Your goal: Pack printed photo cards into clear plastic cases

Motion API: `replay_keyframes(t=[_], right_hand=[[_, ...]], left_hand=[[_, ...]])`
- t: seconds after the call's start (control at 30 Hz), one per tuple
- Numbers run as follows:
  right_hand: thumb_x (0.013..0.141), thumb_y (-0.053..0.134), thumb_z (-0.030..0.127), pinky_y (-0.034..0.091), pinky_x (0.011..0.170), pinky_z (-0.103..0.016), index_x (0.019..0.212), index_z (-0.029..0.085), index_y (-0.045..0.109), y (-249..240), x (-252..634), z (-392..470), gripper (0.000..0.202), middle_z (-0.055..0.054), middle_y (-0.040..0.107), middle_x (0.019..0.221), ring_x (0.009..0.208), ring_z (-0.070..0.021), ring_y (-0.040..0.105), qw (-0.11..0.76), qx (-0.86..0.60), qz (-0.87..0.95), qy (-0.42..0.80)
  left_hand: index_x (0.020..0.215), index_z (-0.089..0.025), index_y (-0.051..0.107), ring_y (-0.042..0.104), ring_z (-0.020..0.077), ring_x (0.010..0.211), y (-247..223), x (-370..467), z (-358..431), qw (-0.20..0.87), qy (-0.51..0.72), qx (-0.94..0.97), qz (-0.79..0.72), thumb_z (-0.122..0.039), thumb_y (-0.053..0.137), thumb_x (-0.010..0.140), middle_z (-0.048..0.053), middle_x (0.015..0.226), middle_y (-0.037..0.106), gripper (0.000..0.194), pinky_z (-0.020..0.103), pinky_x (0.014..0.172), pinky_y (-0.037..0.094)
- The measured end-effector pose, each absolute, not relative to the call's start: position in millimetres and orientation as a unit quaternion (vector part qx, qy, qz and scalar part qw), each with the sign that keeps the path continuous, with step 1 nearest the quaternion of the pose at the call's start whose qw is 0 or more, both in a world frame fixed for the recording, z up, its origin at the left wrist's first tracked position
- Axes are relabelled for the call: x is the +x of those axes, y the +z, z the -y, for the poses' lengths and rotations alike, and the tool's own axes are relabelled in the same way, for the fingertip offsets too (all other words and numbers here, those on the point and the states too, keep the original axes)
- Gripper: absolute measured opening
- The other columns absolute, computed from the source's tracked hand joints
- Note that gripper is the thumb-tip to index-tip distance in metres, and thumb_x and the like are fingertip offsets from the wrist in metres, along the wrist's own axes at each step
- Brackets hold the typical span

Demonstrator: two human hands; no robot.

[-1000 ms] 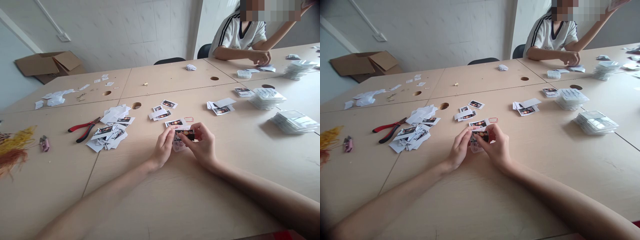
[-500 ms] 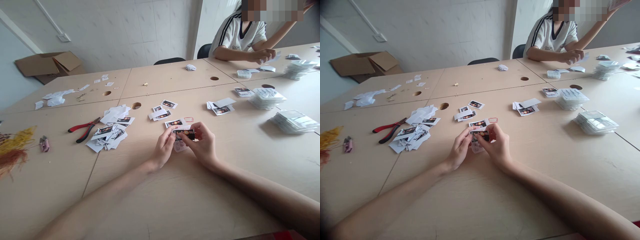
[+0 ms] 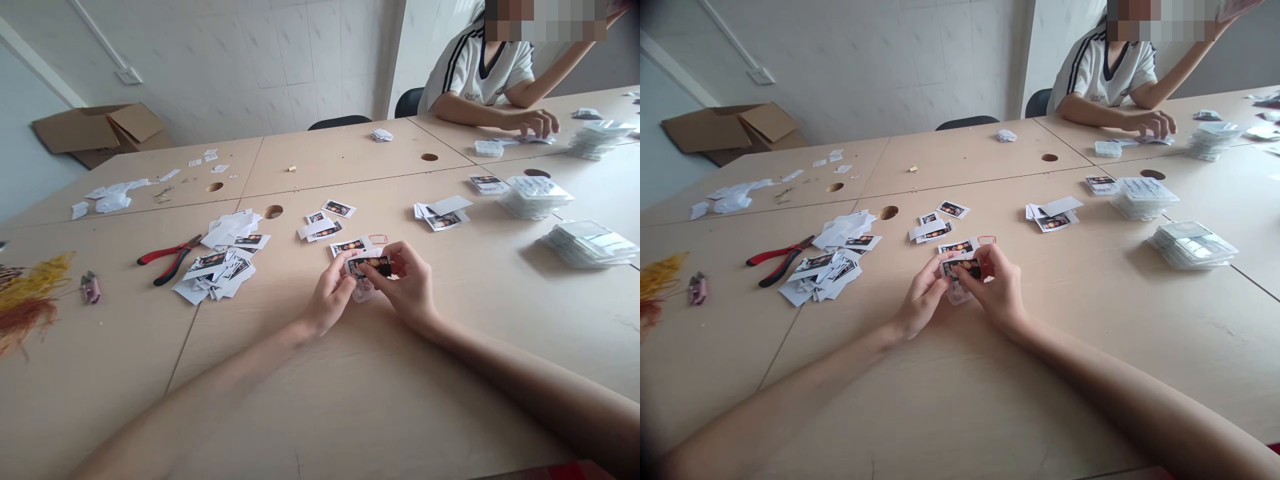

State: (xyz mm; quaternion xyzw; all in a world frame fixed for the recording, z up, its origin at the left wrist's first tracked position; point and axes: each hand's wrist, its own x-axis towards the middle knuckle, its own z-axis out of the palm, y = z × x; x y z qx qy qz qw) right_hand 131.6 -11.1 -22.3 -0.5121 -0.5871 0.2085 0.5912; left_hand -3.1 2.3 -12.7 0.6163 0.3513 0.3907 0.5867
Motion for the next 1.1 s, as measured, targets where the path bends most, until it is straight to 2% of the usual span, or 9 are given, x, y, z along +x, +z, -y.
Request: replay_keyframes(t=[0.17,0.63,0.87,1.0,1.1], right_hand=[[0.067,0.062,0.024,0.039,0.046,-0.02,0.071,0.02,0.043,-22.0,132.9,9.8,0.02,0.005,0.049,0.063,0.052,-0.0065,0.046,0.594,-0.501,0.591,0.216],[0.072,0.057,0.022,0.045,0.051,-0.021,0.074,0.02,0.043,-23.5,133.5,8.9,0.015,0.004,0.048,0.067,0.055,-0.0067,0.048,0.599,-0.483,0.597,0.227],[0.076,0.053,0.027,0.04,0.043,-0.019,0.074,0.02,0.039,-21.6,132.1,9.8,0.015,0.004,0.05,0.064,0.046,-0.0056,0.047,0.575,-0.504,0.594,0.25],[0.077,0.052,0.029,0.04,0.044,-0.019,0.073,0.02,0.042,-19.1,130.6,11.5,0.015,0.005,0.048,0.055,0.045,-0.007,0.048,0.563,-0.511,0.605,0.238],[0.077,0.052,0.03,0.041,0.045,-0.019,0.072,0.019,0.043,-16.9,129.9,13.0,0.015,0.004,0.05,0.057,0.047,-0.0076,0.05,0.555,-0.513,0.614,0.228]], left_hand=[[0.115,-0.019,0.043,0.054,0.0156,0.095,-10.6,-1.5,-1.6,0.615,0.404,0.595,-0.324,-0.018,0.042,0.079,0.005,0.107,0.058,0.035,0.026,0.081,0.042],[0.111,-0.021,0.045,0.055,0.0158,0.095,-8.1,0.9,-2.0,0.617,0.409,0.594,-0.314,-0.026,0.045,0.082,0.005,0.112,0.055,0.029,0.024,0.077,0.043],[0.108,-0.021,0.048,0.049,0.016,0.106,-7.4,0.5,-1.1,0.518,0.432,0.643,-0.362,-0.031,0.037,0.086,0.005,0.116,0.052,0.027,0.025,0.086,0.04],[0.105,-0.021,0.05,0.053,0.0146,0.098,-8.5,-0.9,1.2,0.446,0.452,0.66,-0.402,-0.034,0.035,0.086,0.004,0.108,0.056,0.027,0.025,0.083,0.042],[0.1,-0.02,0.051,0.057,0.0137,0.088,-8.4,-1.8,2.9,0.415,0.461,0.662,-0.421,-0.036,0.033,0.086,0.004,0.099,0.059,0.028,0.025,0.076,0.045]])
